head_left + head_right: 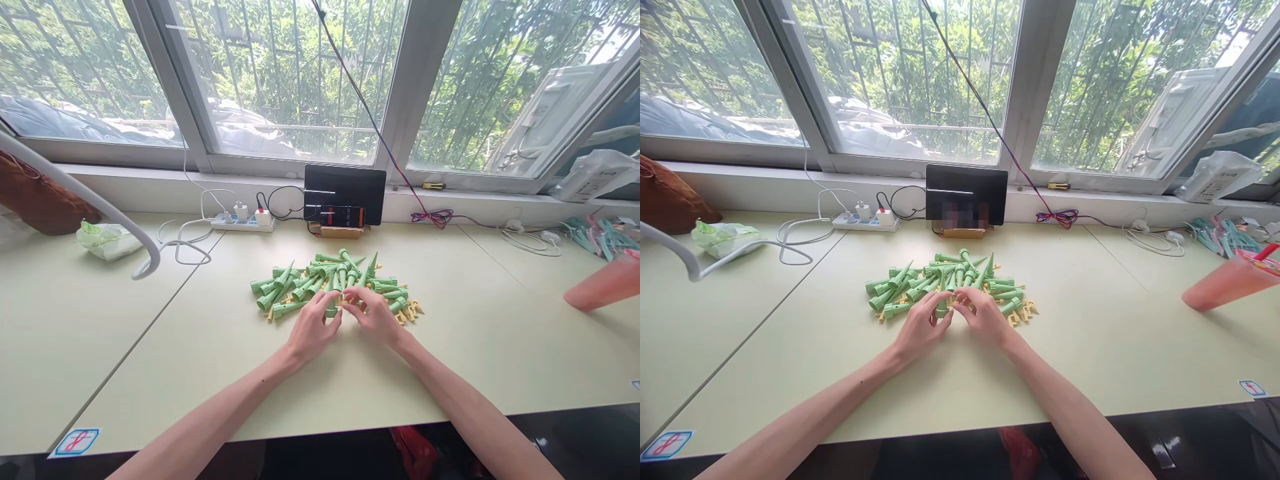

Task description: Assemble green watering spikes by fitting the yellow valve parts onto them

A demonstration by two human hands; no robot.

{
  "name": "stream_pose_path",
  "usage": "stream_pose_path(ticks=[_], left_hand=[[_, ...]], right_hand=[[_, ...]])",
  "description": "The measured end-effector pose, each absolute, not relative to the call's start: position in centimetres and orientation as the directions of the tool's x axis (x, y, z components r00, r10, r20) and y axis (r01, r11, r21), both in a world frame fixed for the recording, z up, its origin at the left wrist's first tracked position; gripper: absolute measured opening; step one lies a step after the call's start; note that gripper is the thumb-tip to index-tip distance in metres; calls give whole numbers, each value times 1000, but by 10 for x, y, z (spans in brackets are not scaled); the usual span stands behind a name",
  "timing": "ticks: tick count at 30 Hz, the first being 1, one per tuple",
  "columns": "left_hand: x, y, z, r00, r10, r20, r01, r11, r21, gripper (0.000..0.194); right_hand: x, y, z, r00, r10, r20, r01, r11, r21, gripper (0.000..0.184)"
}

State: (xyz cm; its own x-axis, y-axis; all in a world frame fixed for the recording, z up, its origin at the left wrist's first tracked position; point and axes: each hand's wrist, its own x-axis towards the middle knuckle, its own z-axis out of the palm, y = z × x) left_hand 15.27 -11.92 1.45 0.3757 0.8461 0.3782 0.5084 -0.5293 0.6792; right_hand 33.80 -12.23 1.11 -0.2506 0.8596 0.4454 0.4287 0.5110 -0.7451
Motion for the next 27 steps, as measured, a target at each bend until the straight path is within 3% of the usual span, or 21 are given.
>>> stream_pose_path(ticks=[27], left_hand=[[153,-118,12,398,844,360,503,-528,684,28]], right_hand=[[339,-122,9,-269,872,408,428,488,-761,21]])
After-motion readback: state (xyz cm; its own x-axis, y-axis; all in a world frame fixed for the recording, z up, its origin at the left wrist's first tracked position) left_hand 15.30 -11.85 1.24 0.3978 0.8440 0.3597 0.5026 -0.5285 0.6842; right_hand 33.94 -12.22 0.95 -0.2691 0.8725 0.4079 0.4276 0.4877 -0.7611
